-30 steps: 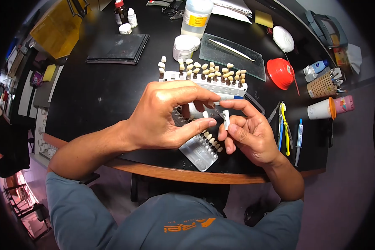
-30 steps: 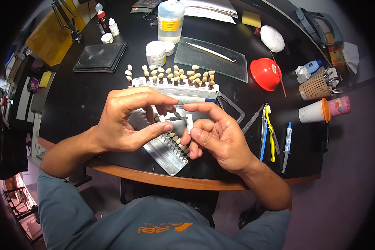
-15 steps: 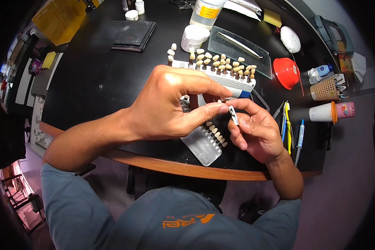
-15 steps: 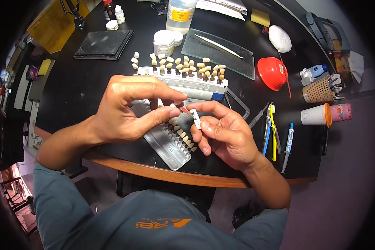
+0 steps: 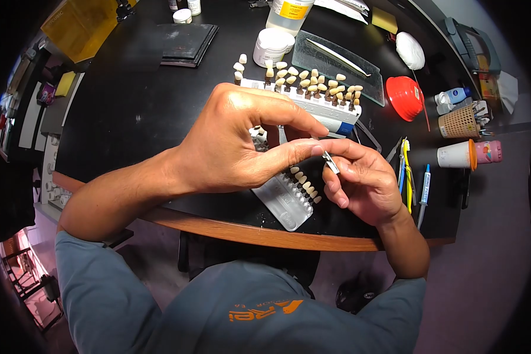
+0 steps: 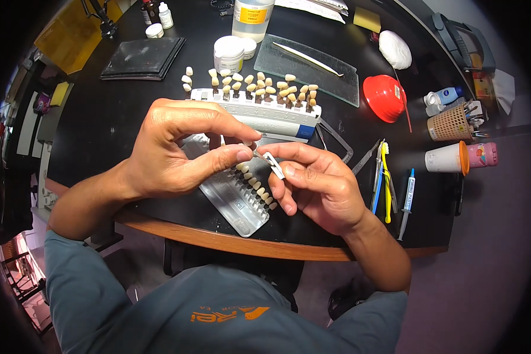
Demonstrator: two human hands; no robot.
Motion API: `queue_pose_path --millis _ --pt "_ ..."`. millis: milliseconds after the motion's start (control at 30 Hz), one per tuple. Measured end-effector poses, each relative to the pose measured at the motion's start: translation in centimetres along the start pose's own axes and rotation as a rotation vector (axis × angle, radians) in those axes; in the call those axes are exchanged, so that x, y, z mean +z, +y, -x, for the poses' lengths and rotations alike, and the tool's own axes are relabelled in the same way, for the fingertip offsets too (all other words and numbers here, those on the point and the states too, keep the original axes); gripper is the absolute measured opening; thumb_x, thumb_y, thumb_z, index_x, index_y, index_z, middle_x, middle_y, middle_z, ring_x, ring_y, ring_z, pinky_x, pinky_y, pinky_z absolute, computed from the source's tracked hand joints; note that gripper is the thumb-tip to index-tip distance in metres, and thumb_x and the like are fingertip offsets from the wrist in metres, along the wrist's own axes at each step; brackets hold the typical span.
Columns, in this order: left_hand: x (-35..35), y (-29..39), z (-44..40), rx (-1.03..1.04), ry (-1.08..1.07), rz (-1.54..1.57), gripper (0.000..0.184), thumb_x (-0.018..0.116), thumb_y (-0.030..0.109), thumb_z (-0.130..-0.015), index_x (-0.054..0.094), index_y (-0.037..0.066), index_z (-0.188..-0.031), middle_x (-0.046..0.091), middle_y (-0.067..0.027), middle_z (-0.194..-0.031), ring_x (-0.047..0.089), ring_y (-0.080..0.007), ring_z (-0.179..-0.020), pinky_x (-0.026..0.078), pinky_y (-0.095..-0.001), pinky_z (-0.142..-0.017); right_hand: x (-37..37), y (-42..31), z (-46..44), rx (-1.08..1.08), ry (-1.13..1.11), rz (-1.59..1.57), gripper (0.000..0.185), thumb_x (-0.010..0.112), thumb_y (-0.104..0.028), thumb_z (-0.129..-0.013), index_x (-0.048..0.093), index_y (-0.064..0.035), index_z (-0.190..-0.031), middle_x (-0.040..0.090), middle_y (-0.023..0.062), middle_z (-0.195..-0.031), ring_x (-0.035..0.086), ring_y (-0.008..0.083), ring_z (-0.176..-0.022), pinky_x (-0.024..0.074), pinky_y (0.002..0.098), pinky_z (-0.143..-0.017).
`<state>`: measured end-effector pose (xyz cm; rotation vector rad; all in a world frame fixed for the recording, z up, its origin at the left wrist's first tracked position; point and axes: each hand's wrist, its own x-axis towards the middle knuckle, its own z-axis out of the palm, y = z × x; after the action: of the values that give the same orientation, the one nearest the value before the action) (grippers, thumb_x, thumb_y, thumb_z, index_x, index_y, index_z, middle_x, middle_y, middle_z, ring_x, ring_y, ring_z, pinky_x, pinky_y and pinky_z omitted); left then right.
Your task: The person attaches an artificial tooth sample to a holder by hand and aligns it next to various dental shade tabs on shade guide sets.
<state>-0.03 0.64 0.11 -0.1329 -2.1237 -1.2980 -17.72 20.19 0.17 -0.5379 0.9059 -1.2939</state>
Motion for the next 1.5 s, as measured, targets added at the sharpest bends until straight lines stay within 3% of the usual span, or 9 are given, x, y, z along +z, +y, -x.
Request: queue_pose_path --millis 1033,1500 --pt "-0.49 0.58 -0.40 -0.032 -0.074 -0.002 0.019 0.077 -0.002 -0.082 0.076 -0.002 -0.101 0.077 -0.0139 -0.094 0.070 -0.0146 -0.077 0.052 -0.0248 -0.064 -0.12 0.29 0.02 -0.110 0.018 0.110 0.042 0.060 -0.010 -0.104 0.048 0.0016 -0.142 0.070 0.0161 -0.100 0.066 0.0125 -0.077 0.0545 0.0251 -0.076" --pt "-0.36 0.60 -0.43 -0.008 -0.088 0.008 0.022 0.082 0.000 -0.079 0.077 -0.001 -0.100 0.077 -0.0122 -0.091 0.070 -0.0139 -0.076 0.052 -0.0248 -0.063 -0.25 0.67 -0.11 -0.089 0.000 0.046 0.039 0.056 -0.011 -0.105 0.052 0.0039 -0.141 0.070 0.0146 -0.097 0.066 0.0133 -0.076 0.0540 0.0243 -0.071"
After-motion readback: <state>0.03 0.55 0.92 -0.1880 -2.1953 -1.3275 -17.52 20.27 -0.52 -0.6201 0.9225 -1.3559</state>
